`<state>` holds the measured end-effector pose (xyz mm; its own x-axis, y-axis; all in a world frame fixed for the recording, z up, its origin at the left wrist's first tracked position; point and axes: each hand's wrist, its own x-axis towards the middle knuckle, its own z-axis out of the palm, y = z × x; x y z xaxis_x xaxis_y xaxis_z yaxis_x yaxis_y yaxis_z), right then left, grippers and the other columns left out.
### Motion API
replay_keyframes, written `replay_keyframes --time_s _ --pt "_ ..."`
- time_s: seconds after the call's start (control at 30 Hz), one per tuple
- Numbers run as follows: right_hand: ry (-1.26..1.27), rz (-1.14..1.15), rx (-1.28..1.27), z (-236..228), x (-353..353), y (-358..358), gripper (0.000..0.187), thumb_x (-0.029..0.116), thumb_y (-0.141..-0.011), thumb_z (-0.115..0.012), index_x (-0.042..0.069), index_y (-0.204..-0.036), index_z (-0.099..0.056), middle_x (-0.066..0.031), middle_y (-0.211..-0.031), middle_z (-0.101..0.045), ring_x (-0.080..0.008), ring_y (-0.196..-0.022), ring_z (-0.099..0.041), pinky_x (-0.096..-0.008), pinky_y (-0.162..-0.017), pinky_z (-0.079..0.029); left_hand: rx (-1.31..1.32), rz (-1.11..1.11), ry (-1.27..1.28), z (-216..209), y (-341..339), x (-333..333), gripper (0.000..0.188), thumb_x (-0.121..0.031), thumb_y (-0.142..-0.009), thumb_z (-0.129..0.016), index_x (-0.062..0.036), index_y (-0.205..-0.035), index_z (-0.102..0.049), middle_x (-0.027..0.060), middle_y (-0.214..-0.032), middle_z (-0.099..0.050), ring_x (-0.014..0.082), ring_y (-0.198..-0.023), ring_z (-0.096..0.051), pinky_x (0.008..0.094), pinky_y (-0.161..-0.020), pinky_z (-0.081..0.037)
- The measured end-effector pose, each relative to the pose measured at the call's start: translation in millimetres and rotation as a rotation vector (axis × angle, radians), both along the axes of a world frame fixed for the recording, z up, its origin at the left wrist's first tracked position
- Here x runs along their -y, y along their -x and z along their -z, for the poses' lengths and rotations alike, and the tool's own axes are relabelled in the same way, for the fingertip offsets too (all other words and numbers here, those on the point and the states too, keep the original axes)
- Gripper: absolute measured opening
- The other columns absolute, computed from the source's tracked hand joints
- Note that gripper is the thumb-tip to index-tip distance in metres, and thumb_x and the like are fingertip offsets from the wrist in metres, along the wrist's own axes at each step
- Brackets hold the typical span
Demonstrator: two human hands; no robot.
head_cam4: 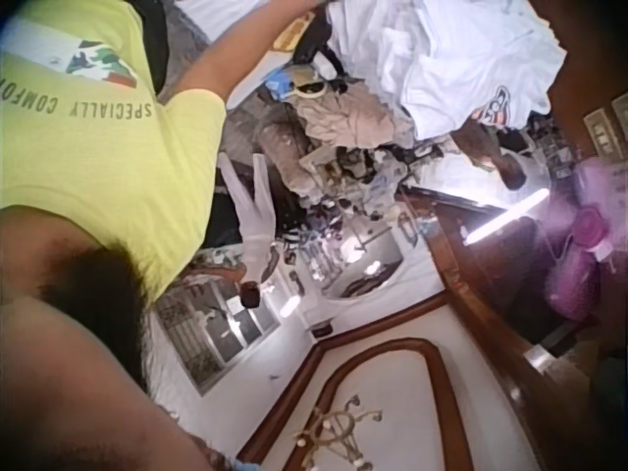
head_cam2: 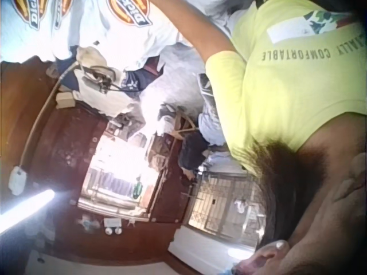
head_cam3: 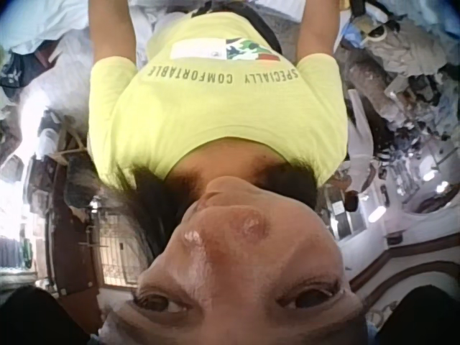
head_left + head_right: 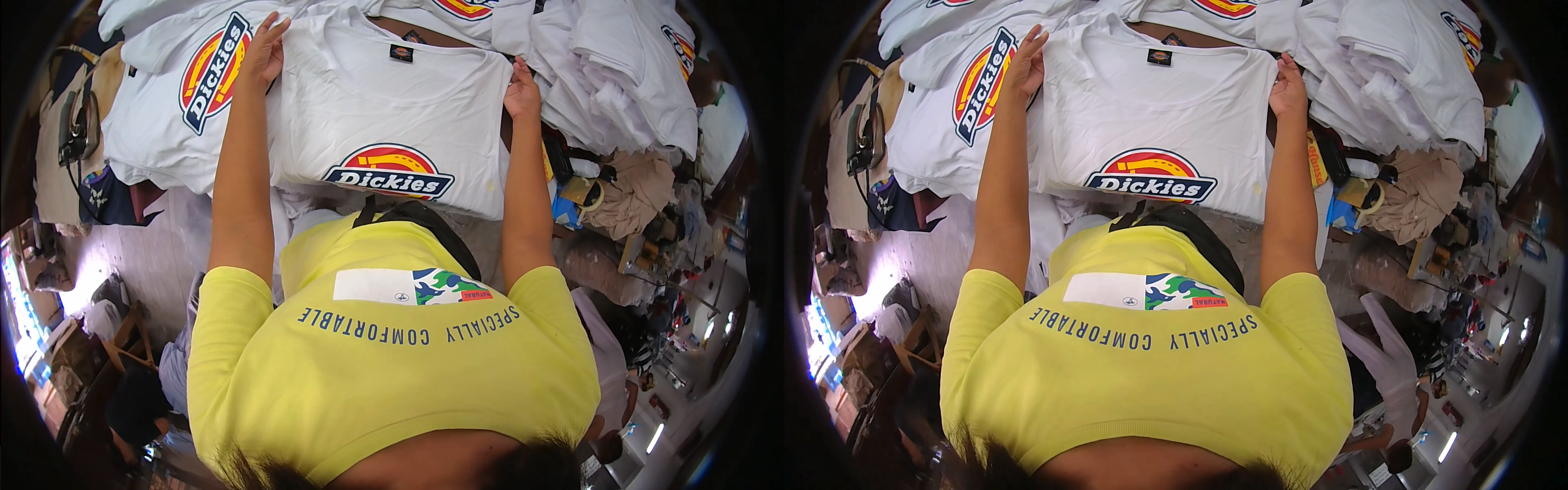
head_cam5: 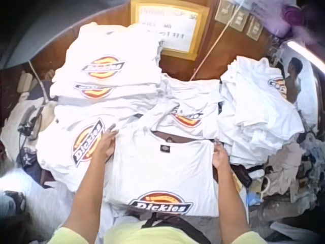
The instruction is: The person processes white t-shirts by using shears to trim threads or excess material, then lifts and sets aside individual shirts from a stack on a workbench.
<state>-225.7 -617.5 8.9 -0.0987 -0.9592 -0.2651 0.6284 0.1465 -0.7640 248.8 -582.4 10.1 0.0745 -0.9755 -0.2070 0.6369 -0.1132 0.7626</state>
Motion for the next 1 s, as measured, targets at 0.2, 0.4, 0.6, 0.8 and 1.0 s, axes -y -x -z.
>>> replay_keyframes --time_s 0.2,0.4,0.6,0.8,1.0 --pt "0.139 -0.043 -0.052 -28.9 -38.5 9.2 0.03 -0.001 -0.078 -0.054 0.004 -0.107 -0.049 -0.006 -0.094 -0.057 -0.0182 -0.092 -0.054 -0.0315 -0.084 -0.043 0.108 -0.018 0.065 -38.4 6.2 -52.2 0.052 -0.012 -0.082 -0.062 -0.0035 -0.128 -0.038 0.0071 -0.092 -0.058 0.0121 -0.082 -0.057 0.0233 -0.076 -0.045" --pt "0.154 -0.074 -0.677 -43.8 -168.2 15.0 0.039 -0.005 -0.071 -0.049 0.001 -0.109 -0.045 -0.0062 -0.096 -0.052 -0.0137 -0.09 -0.051 -0.0252 -0.083 -0.038 0.902 0.279 -0.035 -52.6 12.9 -187.6 0.053 -0.012 -0.074 -0.066 -0.0109 -0.124 -0.046 -0.0009 -0.078 -0.053 0.0103 -0.078 -0.051 0.0281 -0.086 -0.039" --pt "0.115 -0.176 -0.936 -6.3 -217.4 27.6 0.039 -0.008 -0.071 -0.051 -0.001 -0.109 -0.045 -0.0078 -0.098 -0.054 -0.0135 -0.092 -0.052 -0.0242 -0.086 -0.037 1.34 0.263 0.005 -34.1 25.6 -240.5 0.041 -0.009 -0.073 -0.066 -0.0056 -0.111 -0.053 -0.0002 -0.091 -0.061 0.0139 -0.087 -0.055 0.0366 -0.103 -0.023" --pt "0.194 -0.142 -1.049 -4.8 -220.4 23.1 0.039 -0.006 -0.07 -0.054 -0.001 -0.108 -0.047 -0.0073 -0.1 -0.053 -0.0143 -0.092 -0.051 -0.0259 -0.087 -0.037 1.434 0.259 0.041 -17.8 22.8 -247.4 0.034 -0.013 -0.073 -0.066 -0.0063 -0.105 -0.056 0.0025 -0.09 -0.061 0.0171 -0.089 -0.056 0.0438 -0.106 -0.016" --pt "0.441 0.059 -1.637 -22.6 -225.8 2.4 0.034 -0.002 -0.07 -0.059 0.003 -0.103 -0.052 -0.0089 -0.1 -0.053 -0.0158 -0.095 -0.05 -0.0281 -0.088 -0.037 1.467 0.225 0.119 -19.0 23.7 -249.2 0.031 -0.016 -0.072 -0.067 -0.0062 -0.099 -0.058 0.0052 -0.092 -0.061 0.0201 -0.085 -0.056 0.043 -0.101 -0.026"
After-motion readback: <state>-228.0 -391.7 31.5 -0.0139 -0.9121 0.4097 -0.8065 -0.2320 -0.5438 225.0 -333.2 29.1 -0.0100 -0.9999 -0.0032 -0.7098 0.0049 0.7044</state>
